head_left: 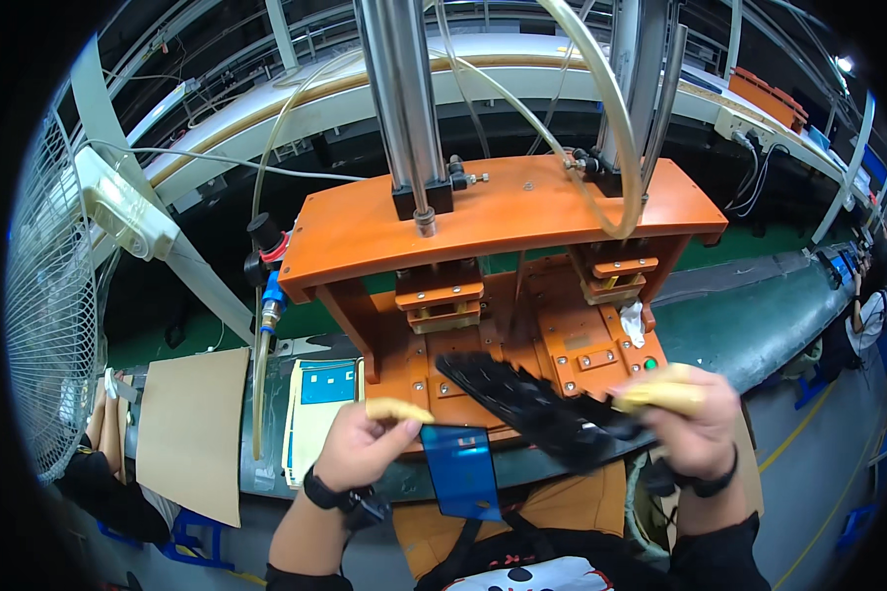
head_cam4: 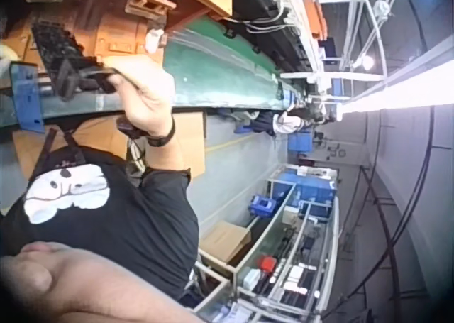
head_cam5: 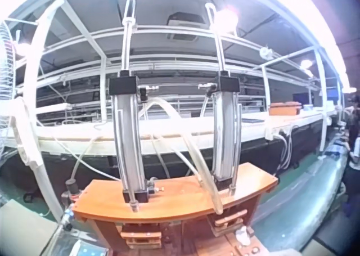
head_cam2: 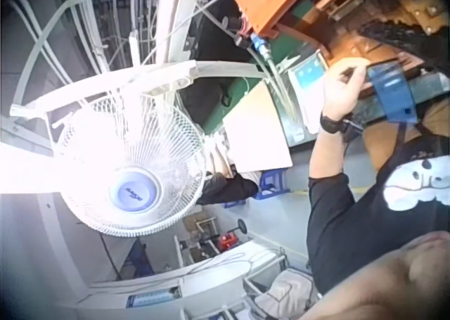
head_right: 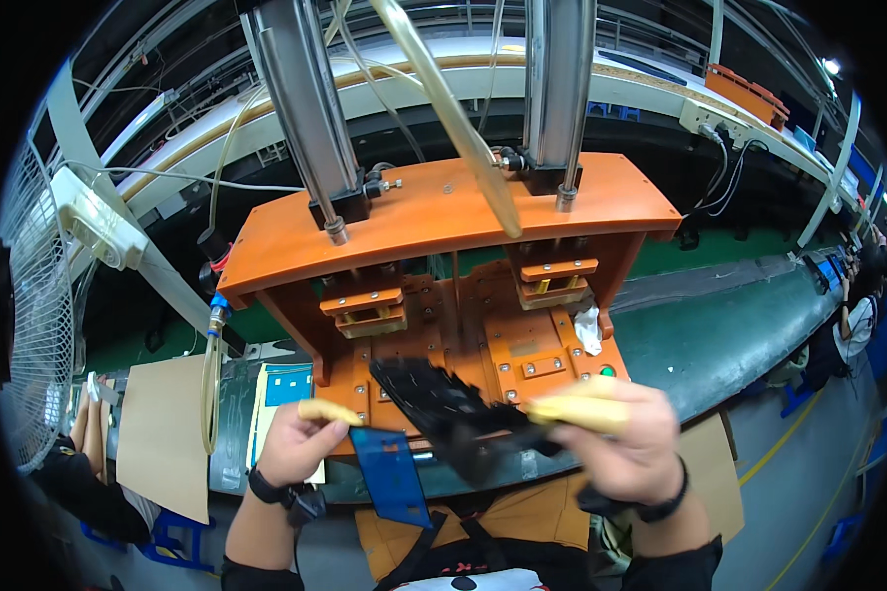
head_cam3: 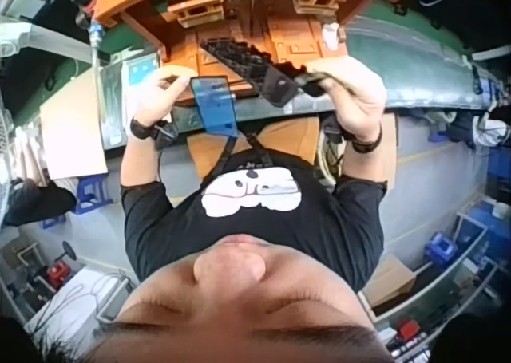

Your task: Using a hydraulic press machine to assemble or bond electronic components and applying adhesive backing.

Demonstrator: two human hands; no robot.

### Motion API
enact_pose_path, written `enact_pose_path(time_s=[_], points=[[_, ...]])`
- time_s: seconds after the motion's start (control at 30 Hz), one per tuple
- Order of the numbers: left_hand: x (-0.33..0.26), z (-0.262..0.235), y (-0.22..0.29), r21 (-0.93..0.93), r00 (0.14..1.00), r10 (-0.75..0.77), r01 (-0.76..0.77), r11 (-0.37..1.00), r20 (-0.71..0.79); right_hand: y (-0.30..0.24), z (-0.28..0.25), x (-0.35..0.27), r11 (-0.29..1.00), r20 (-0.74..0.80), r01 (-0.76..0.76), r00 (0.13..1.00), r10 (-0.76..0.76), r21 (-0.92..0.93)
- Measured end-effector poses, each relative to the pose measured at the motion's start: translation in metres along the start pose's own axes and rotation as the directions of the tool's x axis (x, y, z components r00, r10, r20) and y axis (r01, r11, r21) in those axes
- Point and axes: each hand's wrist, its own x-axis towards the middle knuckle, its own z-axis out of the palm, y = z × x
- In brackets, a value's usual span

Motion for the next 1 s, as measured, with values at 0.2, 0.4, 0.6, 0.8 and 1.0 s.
enact_pose_path(time_s=[0.2,0.4,0.6,0.8,1.0], points=[[0.076,0.007,-0.016,0.185,0.971,0.182,-0.152,0.971,-0.156,0.065,-0.077,-0.138,0.794,-0.540,0.020,0.743,0.395,0.608],[0.108,-0.002,-0.017,0.395,0.970,0.129,-0.038,0.918,-0.207,0.142,-0.108,-0.201,0.537,-0.576,0.256,0.560,0.596,0.804],[0.138,-0.024,-0.035,0.879,0.987,0.111,0.054,0.474,-0.120,0.260,-0.129,-0.230,0.426,-0.486,0.238,0.333,0.808,0.873],[0.153,-0.049,-0.068,0.974,0.990,0.093,0.082,0.213,-0.104,0.337,-0.116,-0.152,0.405,-0.426,0.133,0.286,0.858,0.905],[0.160,-0.074,-0.096,0.924,0.999,-0.027,0.049,0.380,-0.042,0.417,-0.103,-0.085,0.342,-0.339,0.058,0.358,0.870,0.938]])
